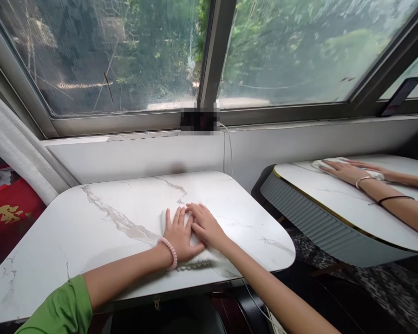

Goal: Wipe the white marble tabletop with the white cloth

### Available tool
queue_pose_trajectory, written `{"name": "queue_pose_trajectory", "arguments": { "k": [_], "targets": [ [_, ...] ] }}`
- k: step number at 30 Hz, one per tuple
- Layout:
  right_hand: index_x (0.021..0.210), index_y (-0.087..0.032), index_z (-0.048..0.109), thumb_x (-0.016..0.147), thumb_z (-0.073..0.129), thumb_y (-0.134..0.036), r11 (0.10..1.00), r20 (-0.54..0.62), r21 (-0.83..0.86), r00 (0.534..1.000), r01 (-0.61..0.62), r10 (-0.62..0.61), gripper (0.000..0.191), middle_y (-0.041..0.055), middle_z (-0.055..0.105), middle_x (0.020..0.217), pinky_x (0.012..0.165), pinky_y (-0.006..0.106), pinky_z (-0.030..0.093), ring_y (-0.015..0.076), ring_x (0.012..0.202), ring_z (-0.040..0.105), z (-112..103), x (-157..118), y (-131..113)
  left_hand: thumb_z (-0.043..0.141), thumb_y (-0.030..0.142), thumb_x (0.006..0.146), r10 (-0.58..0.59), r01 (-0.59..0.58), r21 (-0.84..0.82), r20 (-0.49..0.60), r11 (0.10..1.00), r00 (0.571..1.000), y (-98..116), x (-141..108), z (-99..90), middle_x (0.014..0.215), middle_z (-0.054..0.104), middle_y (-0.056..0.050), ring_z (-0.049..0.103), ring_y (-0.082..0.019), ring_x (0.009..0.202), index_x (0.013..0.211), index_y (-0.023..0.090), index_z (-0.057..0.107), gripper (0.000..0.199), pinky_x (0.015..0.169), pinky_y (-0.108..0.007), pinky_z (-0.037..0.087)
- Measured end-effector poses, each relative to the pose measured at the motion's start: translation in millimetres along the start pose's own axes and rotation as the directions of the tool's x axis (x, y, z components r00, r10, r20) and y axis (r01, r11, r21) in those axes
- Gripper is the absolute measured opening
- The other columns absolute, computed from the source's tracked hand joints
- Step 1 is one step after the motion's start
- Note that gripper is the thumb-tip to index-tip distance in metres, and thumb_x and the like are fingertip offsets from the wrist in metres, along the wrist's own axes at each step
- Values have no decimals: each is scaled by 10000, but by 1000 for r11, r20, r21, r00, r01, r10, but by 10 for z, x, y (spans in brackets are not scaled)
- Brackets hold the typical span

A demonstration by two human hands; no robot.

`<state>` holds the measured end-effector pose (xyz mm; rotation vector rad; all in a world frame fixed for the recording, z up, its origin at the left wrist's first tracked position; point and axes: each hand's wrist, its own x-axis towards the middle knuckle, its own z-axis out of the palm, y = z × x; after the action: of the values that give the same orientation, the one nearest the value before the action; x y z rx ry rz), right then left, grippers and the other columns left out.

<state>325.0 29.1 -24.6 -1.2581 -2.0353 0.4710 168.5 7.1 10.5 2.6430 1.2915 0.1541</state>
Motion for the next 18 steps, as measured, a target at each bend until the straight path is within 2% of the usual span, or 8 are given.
{"name": "queue_pose_trajectory", "arguments": {
  "k": [6, 10, 14, 18],
  "targets": [
    [1019, -237, 596, 662, 485, -214, 987, -20, 152, 999, -43, 47, 375, 68, 621, 1184, 1006, 476, 385, 282, 1138, 528, -8, 754, 438, 260, 673, 869, -45, 48, 43, -61, 998, 997, -432, 698, 0, 1553, 187, -171, 93, -315, 1439, 1487, 111, 233, 836, 1126, -602, -21],
    [995, -224, 600, 613, 472, -205, 994, -41, 103, 998, -39, 44, 404, 69, 635, 1164, 987, 470, 392, 282, 1089, 536, 36, 1177, 715, 296, 673, 860, -22, 25, 79, -33, 997, 999, -727, 1105, -42, 1555, 174, -177, 98, -304, 1440, 1489, 121, 229, 840, 1124, -586, -37],
    [1007, -206, 599, 622, 461, -223, 997, -37, 66, 998, -51, 54, 409, 84, 647, 1137, 958, 471, 410, 285, 1046, 547, 33, 1439, 893, 313, 666, 857, -27, 31, 91, -40, 995, 999, -887, 1403, -52, 1555, 179, -169, 102, -288, 1441, 1486, 134, 233, 828, 1126, -577, -32],
    [1001, -201, 617, 618, 470, -224, 992, -55, 87, 994, -94, 99, 412, 81, 656, 1123, 945, 464, 428, 280, 1029, 560, 11, 1546, 1004, 327, 641, 864, -39, 44, 115, -48, 992, 998, -924, 1563, -44, 1555, 195, -146, 123, -266, 1439, 1480, 163, 243, 785, 1129, -565, -28]
  ]
}}
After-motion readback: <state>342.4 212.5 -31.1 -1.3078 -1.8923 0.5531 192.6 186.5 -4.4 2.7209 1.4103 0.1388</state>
